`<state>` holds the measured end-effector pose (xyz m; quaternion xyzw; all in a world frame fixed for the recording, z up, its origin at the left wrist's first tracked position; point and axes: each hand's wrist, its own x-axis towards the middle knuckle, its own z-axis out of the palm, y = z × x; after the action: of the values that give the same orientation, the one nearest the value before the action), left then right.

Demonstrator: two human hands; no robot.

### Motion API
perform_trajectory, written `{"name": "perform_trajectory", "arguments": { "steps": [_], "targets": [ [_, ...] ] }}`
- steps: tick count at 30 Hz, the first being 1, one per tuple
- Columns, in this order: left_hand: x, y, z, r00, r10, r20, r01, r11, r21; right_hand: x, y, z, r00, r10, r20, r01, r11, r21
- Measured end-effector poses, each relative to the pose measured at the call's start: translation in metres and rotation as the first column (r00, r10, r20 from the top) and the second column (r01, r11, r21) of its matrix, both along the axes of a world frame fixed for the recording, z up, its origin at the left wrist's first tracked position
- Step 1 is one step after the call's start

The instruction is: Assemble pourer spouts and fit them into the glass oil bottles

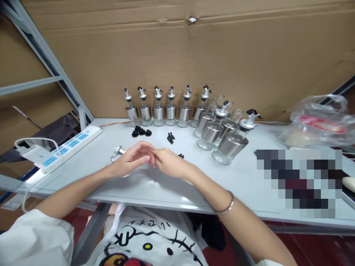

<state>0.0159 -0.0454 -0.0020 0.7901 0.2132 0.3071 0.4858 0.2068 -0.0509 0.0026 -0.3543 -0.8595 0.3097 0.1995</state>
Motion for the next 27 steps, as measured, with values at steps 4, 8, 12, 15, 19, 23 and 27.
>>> {"name": "perform_trajectory", "arguments": {
  "steps": [4, 8, 12, 15, 19, 23, 27],
  "targets": [
    [-0.022, 0.022, 0.024, 0.939, 0.259, -0.226, -0.178, 0.929, 0.324, -0.002, -0.007, -0.002, 0.961, 0.161, 0.225, -0.138, 0.984, -0.114],
    [-0.058, 0.047, 0.043, 0.831, 0.302, -0.467, -0.191, 0.944, 0.269, 0.001, -0.005, -0.003, 0.915, 0.244, 0.323, -0.179, 0.960, -0.217],
    [-0.094, 0.063, 0.047, 0.616, 0.255, -0.745, -0.170, 0.967, 0.191, 0.002, -0.002, -0.004, 0.878, 0.315, 0.360, -0.240, 0.941, -0.240],
    [-0.104, 0.067, 0.043, 0.595, 0.148, -0.790, -0.128, 0.988, 0.088, 0.002, -0.001, -0.006, 0.871, 0.322, 0.371, -0.248, 0.940, -0.235],
    [-0.102, 0.070, 0.037, 0.582, 0.155, -0.798, -0.097, 0.988, 0.121, 0.002, -0.001, -0.007, 0.878, 0.316, 0.359, -0.241, 0.941, -0.238],
    [-0.094, 0.070, 0.036, 0.489, 0.232, -0.841, -0.095, 0.973, 0.212, 0.002, 0.000, -0.006, 0.872, 0.314, 0.376, -0.237, 0.942, -0.237],
    [-0.073, 0.059, 0.032, 0.603, 0.375, -0.704, -0.146, 0.920, 0.364, 0.003, 0.001, -0.007, 0.879, 0.315, 0.358, -0.246, 0.943, -0.226]
  ]
}}
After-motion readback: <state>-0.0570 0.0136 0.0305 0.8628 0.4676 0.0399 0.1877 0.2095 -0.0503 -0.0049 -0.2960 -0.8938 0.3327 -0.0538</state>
